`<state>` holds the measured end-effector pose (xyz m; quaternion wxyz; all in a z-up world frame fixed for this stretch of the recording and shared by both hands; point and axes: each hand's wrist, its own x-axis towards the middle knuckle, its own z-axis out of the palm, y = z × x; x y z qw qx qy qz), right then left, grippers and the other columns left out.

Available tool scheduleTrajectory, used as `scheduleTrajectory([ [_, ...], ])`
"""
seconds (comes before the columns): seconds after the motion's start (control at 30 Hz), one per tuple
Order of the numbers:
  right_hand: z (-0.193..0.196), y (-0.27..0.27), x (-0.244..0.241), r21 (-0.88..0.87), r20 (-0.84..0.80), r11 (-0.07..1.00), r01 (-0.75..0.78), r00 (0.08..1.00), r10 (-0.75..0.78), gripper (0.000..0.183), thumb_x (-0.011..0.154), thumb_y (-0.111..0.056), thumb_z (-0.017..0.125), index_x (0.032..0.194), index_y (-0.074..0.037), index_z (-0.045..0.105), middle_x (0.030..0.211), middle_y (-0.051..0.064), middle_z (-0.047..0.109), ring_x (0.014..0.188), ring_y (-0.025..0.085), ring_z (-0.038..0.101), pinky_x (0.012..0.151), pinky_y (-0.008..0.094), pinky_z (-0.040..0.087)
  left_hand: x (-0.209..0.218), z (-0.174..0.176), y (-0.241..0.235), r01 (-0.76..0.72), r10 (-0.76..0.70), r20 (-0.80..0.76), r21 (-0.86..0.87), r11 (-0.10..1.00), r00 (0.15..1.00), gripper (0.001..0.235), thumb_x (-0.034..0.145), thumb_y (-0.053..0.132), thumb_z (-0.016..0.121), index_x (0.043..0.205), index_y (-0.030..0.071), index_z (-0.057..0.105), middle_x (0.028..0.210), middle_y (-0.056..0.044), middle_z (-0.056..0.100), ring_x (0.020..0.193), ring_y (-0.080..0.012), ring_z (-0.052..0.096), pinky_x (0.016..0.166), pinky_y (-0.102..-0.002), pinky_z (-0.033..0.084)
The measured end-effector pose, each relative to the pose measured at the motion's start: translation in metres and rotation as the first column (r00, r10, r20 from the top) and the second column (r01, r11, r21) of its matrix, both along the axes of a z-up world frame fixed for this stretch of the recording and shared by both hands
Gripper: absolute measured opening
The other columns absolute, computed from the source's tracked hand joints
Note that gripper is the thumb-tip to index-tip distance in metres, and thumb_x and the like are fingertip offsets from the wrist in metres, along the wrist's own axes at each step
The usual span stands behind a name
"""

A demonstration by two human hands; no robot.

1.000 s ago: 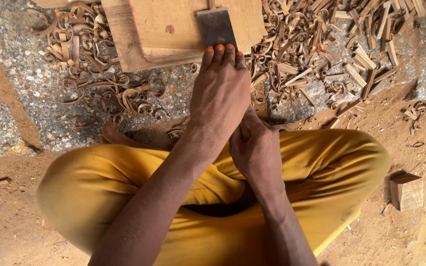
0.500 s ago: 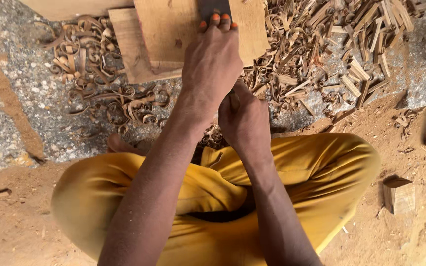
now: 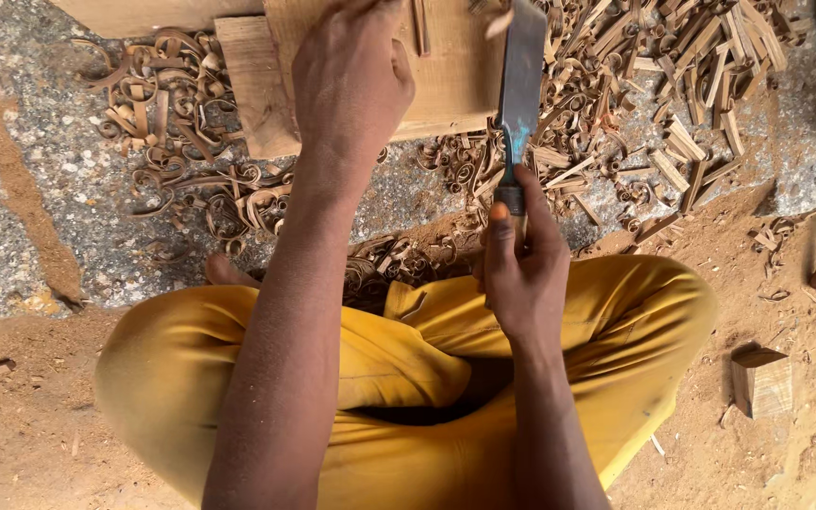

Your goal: The person sits cross-legged on the ground and uses a chisel to carve a small rectangular piece of wood. They repeatedly scrape the surface of the wood to remove shavings, occasionally pausing to inspect the piece or adjust their grip. The carved wood is placed on a larger wooden block during the process.

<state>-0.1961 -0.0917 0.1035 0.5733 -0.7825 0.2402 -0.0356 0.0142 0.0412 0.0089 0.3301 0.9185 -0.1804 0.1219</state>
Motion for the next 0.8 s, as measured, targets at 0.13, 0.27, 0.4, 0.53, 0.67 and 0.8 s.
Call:
scheduleTrajectory([
  [0.13,-0.003,-0.009,-0.021,-0.308,-0.102,0.95,-0.046,0.995,0.015,0.048,0.11,-0.027,0.061,0.153,-0.005,0.057,0.073,0.0,0.068,0.056,0.005,0.06,0.049,0.028,0.049,-0.003,0.009,0.004,0.065,-0.067,0.052,0.038,0.997,0.996,0.059,0.089,-0.001,0.076,0.146,0.009,0.063,0.13,-0.01,0.075,0.12,-0.0259,0.069,0.108,-0.049,0.054],
  [0.27,0.005,-0.012,-0.037,-0.539,-0.091,0.831,-0.139,0.99,0.107,0.046,0.106,-0.018,0.066,0.15,-0.006,0.059,0.066,0.005,0.067,0.048,0.01,0.053,0.047,0.033,0.042,-0.012,0.018,0.001,0.08,-0.084,0.039,0.101,0.992,0.996,0.07,0.079,-0.004,0.079,0.145,0.015,0.066,0.137,-0.006,0.07,0.127,-0.0267,0.061,0.111,-0.052,0.047],
  [0.4,0.019,-0.009,-0.04,-0.549,-0.114,0.811,-0.203,0.979,0.168,0.046,0.104,-0.015,0.068,0.149,-0.009,0.061,0.056,0.008,0.058,0.043,0.012,0.046,0.046,0.035,0.039,-0.016,0.017,-0.008,0.046,-0.047,0.009,0.153,0.987,0.999,0.063,0.087,-0.007,0.075,0.143,0.022,0.069,0.145,-0.001,0.066,0.135,-0.0236,0.054,0.118,-0.051,0.042],
  [0.53,0.02,0.003,-0.032,-0.488,-0.162,0.841,-0.235,0.971,0.177,0.046,0.102,-0.015,0.069,0.148,-0.011,0.063,0.049,0.01,0.045,0.042,0.016,0.037,0.044,0.038,0.035,-0.016,0.016,-0.012,0.023,-0.019,-0.023,0.16,0.987,1.0,0.06,0.086,-0.005,0.076,0.14,0.02,0.071,0.138,-0.002,0.068,0.132,-0.0261,0.055,0.116,-0.053,0.042],
  [0.67,0.018,0.005,-0.028,-0.455,-0.076,0.856,-0.245,0.968,0.237,0.043,0.106,-0.014,0.066,0.148,-0.009,0.06,0.055,0.003,0.048,0.045,0.012,0.04,0.046,0.034,0.039,-0.022,0.011,-0.018,-0.035,0.03,0.036,0.154,0.987,0.999,0.057,0.086,-0.004,0.076,0.137,0.021,0.073,0.136,-0.002,0.069,0.131,-0.0271,0.056,0.119,-0.052,0.042],
  [0.8,0.016,0.005,-0.025,-0.486,-0.071,0.834,-0.261,0.963,0.26,0.043,0.106,-0.014,0.067,0.148,-0.008,0.06,0.052,0.004,0.043,0.044,0.013,0.038,0.046,0.035,0.036,-0.023,0.01,-0.02,-0.066,0.053,0.111,0.11,0.992,0.992,0.057,0.081,-0.005,0.076,0.133,0.019,0.075,0.134,-0.002,0.071,0.129,-0.0297,0.056,0.116,-0.051,0.043],
])
